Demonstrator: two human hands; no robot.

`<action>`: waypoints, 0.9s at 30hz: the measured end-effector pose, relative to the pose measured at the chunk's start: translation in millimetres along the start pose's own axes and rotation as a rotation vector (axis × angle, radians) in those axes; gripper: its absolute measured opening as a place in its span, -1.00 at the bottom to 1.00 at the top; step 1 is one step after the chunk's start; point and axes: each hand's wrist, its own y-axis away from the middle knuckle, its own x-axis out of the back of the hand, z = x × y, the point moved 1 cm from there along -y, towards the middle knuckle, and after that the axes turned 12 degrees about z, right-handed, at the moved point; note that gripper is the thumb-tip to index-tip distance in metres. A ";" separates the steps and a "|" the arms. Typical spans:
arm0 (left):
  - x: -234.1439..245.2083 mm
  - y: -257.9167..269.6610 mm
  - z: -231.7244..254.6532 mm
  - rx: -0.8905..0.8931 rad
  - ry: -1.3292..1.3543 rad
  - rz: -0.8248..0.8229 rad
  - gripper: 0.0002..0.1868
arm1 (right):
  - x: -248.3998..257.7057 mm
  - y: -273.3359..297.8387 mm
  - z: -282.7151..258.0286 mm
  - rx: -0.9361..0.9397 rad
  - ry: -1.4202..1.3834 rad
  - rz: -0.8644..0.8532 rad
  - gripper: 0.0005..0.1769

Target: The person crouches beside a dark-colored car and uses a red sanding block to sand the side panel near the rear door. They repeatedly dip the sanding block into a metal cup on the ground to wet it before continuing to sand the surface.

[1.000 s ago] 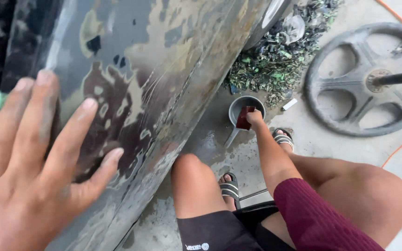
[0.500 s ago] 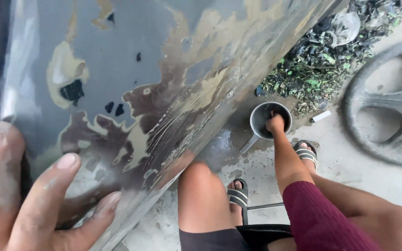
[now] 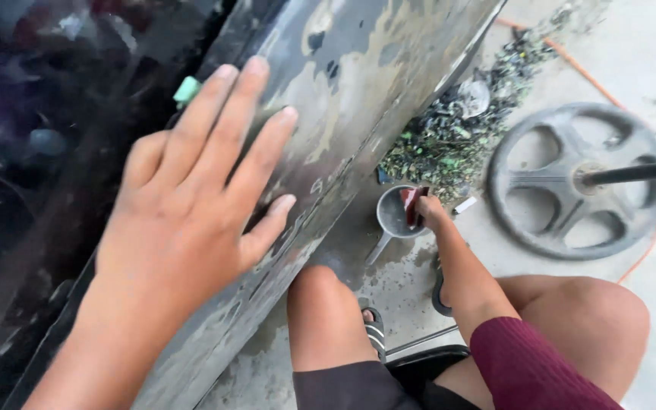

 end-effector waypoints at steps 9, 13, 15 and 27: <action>-7.8 18.7 -25.4 0.245 0.962 0.314 -0.48 | 103.5 260.9 -157.4 0.051 -0.196 -0.031 -0.66; 1.7 19.8 -31.1 0.349 1.132 0.395 -0.53 | 146.2 431.6 -253.4 0.189 -0.430 -0.126 -0.61; 3.8 21.9 -31.0 0.421 1.220 0.378 -0.53 | 149.2 459.6 -280.9 0.515 -0.879 -0.006 -0.57; -24.3 5.6 -26.8 0.272 0.894 0.463 -0.48 | 29.3 559.3 -176.6 1.577 0.043 0.166 -0.11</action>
